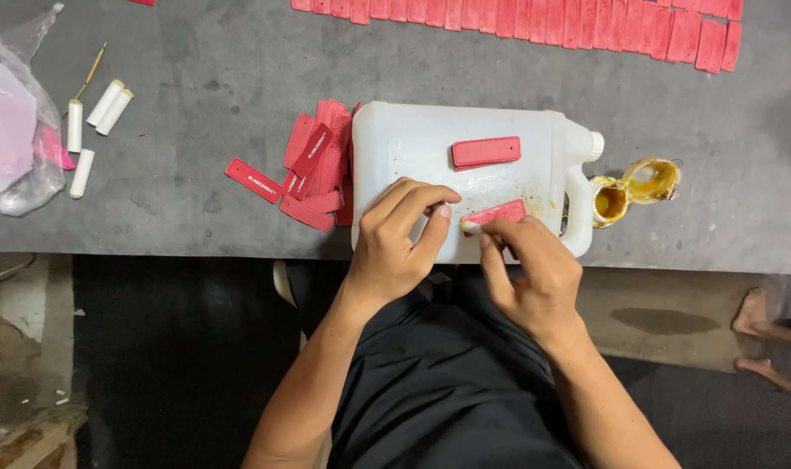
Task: Applying glue to small red leather strips using a manual applicator
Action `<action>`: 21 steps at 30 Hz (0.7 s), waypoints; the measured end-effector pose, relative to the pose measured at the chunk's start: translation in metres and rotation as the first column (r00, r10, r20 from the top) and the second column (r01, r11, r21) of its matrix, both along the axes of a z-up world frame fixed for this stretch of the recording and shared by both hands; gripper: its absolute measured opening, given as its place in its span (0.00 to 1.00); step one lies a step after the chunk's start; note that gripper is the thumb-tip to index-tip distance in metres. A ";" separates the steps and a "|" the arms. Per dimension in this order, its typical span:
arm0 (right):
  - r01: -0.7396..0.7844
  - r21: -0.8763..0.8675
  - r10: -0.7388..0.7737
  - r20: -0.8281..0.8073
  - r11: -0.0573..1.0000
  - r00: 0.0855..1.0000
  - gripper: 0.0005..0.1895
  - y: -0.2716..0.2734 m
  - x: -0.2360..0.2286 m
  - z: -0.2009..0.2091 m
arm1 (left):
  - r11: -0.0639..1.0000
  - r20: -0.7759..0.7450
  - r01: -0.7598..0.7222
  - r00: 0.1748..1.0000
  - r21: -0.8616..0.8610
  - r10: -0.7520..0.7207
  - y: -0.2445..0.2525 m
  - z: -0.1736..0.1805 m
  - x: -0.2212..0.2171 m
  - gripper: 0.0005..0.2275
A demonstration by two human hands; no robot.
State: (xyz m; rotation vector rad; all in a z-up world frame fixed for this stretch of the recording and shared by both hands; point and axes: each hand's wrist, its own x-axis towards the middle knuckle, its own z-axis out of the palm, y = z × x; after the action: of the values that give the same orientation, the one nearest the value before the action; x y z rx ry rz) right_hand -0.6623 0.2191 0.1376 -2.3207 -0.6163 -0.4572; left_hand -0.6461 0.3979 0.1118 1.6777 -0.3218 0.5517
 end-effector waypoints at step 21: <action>-0.066 -0.004 0.066 0.014 0.998 0.998 0.05 -0.008 -0.003 -0.003 | 1.000 -0.014 0.004 1.000 -0.006 -0.004 -0.001 -0.001 -0.001 0.05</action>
State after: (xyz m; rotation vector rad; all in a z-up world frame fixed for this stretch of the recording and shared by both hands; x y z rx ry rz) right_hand -0.6651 0.2108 0.1348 -2.2951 -0.6988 -0.4423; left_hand -0.6468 0.3971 0.1111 1.6742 -0.3129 0.5374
